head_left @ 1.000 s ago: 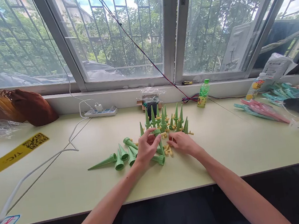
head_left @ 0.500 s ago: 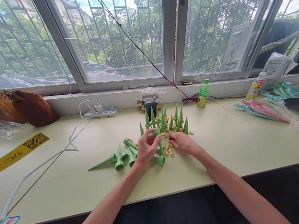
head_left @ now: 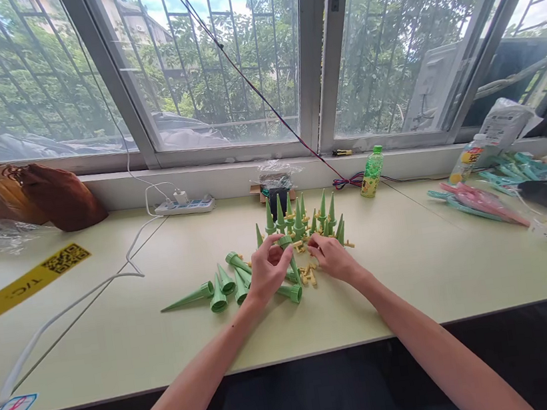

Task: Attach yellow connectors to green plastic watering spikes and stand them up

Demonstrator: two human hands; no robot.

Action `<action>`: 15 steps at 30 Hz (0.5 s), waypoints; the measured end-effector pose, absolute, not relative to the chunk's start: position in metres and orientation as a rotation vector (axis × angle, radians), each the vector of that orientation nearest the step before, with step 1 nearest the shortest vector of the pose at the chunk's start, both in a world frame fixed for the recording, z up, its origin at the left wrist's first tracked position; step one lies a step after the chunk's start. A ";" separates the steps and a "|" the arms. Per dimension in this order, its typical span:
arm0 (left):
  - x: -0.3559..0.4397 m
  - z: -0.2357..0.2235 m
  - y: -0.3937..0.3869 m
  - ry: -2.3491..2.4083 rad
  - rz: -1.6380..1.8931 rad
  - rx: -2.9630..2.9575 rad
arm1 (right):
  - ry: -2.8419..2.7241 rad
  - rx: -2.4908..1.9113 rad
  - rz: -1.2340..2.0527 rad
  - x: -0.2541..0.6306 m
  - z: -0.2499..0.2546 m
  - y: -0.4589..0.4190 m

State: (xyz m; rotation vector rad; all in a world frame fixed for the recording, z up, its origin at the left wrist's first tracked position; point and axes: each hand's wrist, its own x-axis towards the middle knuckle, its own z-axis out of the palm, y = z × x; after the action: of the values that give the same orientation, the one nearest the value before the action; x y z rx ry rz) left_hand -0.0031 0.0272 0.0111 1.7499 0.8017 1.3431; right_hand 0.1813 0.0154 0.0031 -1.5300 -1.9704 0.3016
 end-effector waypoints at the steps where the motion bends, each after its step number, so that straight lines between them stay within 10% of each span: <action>1: -0.003 0.011 0.027 0.799 1.347 1.751 | -1.937 -1.462 0.302 0.181 0.003 0.015; 15: 0.000 0.010 0.028 0.745 1.308 1.658 | -1.447 -0.990 0.720 0.175 0.010 0.012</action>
State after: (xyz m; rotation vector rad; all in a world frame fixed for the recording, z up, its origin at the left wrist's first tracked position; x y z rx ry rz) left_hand 0.0005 0.0283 0.0096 1.6582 0.7454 1.3084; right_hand 0.1748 0.0122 0.0101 -0.9898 -1.4473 0.7204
